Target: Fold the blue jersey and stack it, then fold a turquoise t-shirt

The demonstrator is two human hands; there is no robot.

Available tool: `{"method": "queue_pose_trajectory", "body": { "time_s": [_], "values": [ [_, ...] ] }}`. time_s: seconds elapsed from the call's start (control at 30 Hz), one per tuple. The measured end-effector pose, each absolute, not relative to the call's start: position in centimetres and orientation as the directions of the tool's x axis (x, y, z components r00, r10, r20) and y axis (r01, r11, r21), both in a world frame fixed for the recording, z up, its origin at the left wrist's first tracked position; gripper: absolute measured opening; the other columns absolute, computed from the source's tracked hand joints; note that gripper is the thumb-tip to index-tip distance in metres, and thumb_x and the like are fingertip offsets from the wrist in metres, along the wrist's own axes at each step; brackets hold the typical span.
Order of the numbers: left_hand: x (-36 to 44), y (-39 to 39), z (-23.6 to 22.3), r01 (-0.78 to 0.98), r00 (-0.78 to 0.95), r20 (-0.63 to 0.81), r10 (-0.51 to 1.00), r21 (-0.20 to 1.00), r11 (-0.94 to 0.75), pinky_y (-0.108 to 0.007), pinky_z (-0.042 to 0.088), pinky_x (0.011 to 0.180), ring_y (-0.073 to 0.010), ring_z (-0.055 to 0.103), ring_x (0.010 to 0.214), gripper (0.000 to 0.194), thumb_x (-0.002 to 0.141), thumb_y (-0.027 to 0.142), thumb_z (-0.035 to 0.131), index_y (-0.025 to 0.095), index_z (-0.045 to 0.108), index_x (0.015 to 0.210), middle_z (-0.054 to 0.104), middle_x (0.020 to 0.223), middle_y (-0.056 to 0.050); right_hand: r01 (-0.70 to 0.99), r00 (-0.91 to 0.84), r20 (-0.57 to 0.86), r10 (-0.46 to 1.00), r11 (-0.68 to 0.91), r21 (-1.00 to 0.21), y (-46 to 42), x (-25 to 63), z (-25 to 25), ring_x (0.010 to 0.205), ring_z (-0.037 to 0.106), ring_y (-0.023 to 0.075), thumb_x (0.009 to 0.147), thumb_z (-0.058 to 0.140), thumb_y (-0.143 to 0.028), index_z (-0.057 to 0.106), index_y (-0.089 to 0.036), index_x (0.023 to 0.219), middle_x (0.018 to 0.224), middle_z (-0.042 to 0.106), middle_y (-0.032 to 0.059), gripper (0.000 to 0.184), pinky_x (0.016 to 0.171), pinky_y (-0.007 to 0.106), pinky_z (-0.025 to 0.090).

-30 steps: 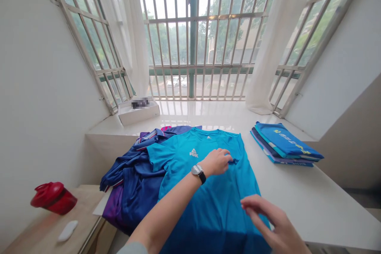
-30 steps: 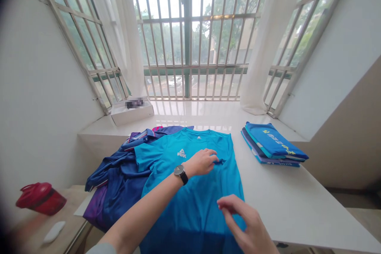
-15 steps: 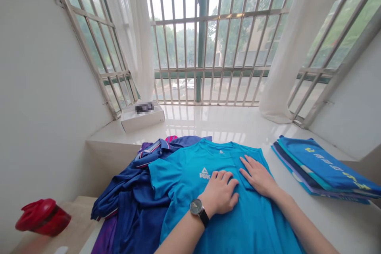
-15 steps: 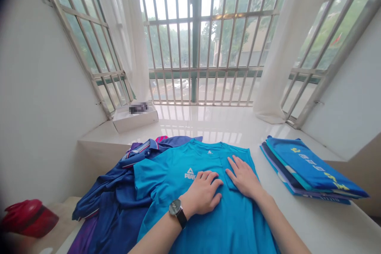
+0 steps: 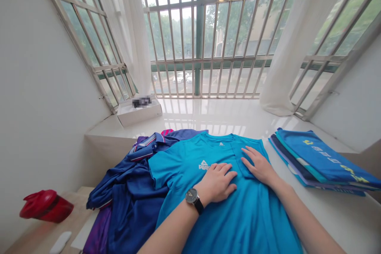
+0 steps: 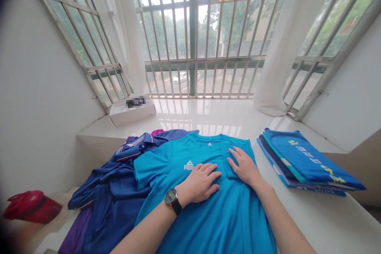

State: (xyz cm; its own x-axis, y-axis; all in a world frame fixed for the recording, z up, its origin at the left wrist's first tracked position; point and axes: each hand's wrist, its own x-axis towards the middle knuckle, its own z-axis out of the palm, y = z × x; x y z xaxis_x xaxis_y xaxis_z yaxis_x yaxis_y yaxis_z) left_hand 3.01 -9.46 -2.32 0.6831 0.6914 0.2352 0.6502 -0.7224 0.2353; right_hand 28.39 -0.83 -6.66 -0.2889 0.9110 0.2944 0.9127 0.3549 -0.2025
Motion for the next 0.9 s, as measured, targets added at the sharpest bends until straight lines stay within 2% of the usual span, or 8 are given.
{"method": "queue_pose_trajectory", "body": {
  "time_s": [0.13, 0.27, 0.4, 0.53, 0.67, 0.8, 0.87, 0.9],
  "values": [
    [1.8, -9.4, 0.3, 0.691, 0.591, 0.292, 0.752, 0.298, -0.659, -0.044, 0.042, 0.108, -0.0285, 0.043, 0.137, 0.056, 0.097, 0.043, 0.05, 0.023, 0.036, 0.147, 0.039, 0.155, -0.013, 0.924, -0.263, 0.305, 0.915, 0.33, -0.192, -1.0, 28.4, -6.4, 0.142, 0.039, 0.0297, 0.097, 0.035, -0.047, 0.053, -0.012, 0.14, 0.15, 0.047, 0.0167, 0.059, 0.117, 0.044, 0.032],
    [-4.2, -9.6, 4.4, 0.838, 0.286, 0.307, 0.908, 0.379, -0.392, -0.035, 0.051, 0.095, -0.0244, 0.061, 0.117, 0.036, 0.099, 0.039, 0.044, 0.023, 0.056, 0.13, 0.062, 0.131, -0.009, 0.971, -0.198, 0.128, 0.972, 0.212, -0.107, -1.3, 27.8, -6.7, 0.145, 0.031, 0.0326, 0.096, 0.035, -0.053, 0.041, -0.015, 0.15, 0.158, 0.036, 0.0157, 0.065, 0.117, 0.048, 0.027],
    [-12.3, -9.7, 6.4, 0.987, -0.003, 0.159, 0.987, 0.156, -0.022, -0.035, 0.052, 0.085, -0.0283, 0.066, 0.106, 0.03, 0.096, 0.035, 0.047, 0.018, 0.064, 0.114, 0.069, 0.115, -0.012, 0.98, -0.172, 0.049, 0.984, 0.176, -0.093, -1.5, 27.3, -6.4, 0.148, 0.026, 0.031, 0.098, 0.031, -0.055, 0.034, -0.018, 0.153, 0.161, 0.029, 0.014, 0.067, 0.119, 0.046, 0.023],
    [-16.0, -10.1, 6.0, 0.975, -0.22, 0.06, 0.974, -0.018, 0.221, -0.04, 0.052, 0.082, -0.0327, 0.067, 0.103, 0.028, 0.093, 0.034, 0.05, 0.018, 0.065, 0.11, 0.071, 0.107, -0.014, 0.978, -0.178, 0.06, 0.982, 0.183, -0.096, -1.8, 27.2, -5.7, 0.147, 0.028, 0.0316, 0.098, 0.032, -0.054, 0.037, -0.018, 0.152, 0.16, 0.031, 0.0149, 0.065, 0.118, 0.046, 0.024],
    [-16.0, -10.8, 4.9, 0.965, -0.251, -0.03, 0.967, -0.081, 0.248, -0.042, 0.052, 0.081, -0.0349, 0.067, 0.102, 0.036, 0.086, 0.038, 0.06, 0.017, 0.063, 0.115, 0.068, 0.115, -0.018, 0.977, -0.174, 0.041, 0.984, 0.177, -0.12, -1.8, 27.2, -4.6, 0.145, 0.033, 0.0316, 0.097, 0.038, -0.048, 0.043, -0.016, 0.149, 0.157, 0.036, 0.0166, 0.061, 0.117, 0.045, 0.028],
    [-15.5, -10.7, 4.2, 0.97, -0.23, -0.023, 0.973, -0.087, 0.227, -0.041, 0.05, 0.081, -0.0344, 0.065, 0.105, 0.034, 0.085, 0.033, 0.061, 0.013, 0.064, 0.112, 0.067, 0.116, -0.02, 0.98, -0.165, -0.017, 0.986, 0.162, -0.113, -1.2, 24.8, -1.0, 0.142, 0.036, 0.0384, 0.089, 0.057, -0.04, 0.056, -0.01, 0.137, 0.151, 0.043, 0.023, 0.057, 0.114, 0.05, 0.031],
    [-15.3, -10.6, 4.3, 0.97, -0.227, 0.006, 0.974, -0.089, 0.227, -0.042, 0.048, 0.086, -0.0349, 0.062, 0.108, 0.03, 0.083, 0.03, 0.061, 0.013, 0.067, 0.107, 0.068, 0.113, -0.019, 0.951, -0.26, 0.017, 0.965, 0.259, -0.169, -1.2, 21.9, 1.7, 0.142, 0.036, 0.0366, 0.086, 0.062, -0.039, 0.06, -0.014, 0.133, 0.15, 0.046, 0.019, 0.053, 0.115, 0.047, 0.031],
    [-15.3, -10.5, 4.4, 0.97, -0.224, 0.025, 0.974, -0.086, 0.226, -0.043, 0.046, 0.088, -0.0351, 0.061, 0.109, 0.027, 0.083, 0.03, 0.061, 0.014, 0.068, 0.104, 0.069, 0.112, -0.017, 0.891, -0.367, 0.05, 0.929, 0.366, -0.268, -1.4, 20.1, 3.0, 0.14, 0.04, 0.0334, 0.087, 0.06, -0.039, 0.06, -0.016, 0.133, 0.147, 0.05, 0.017, 0.051, 0.114, 0.044, 0.033]
  ]
}}
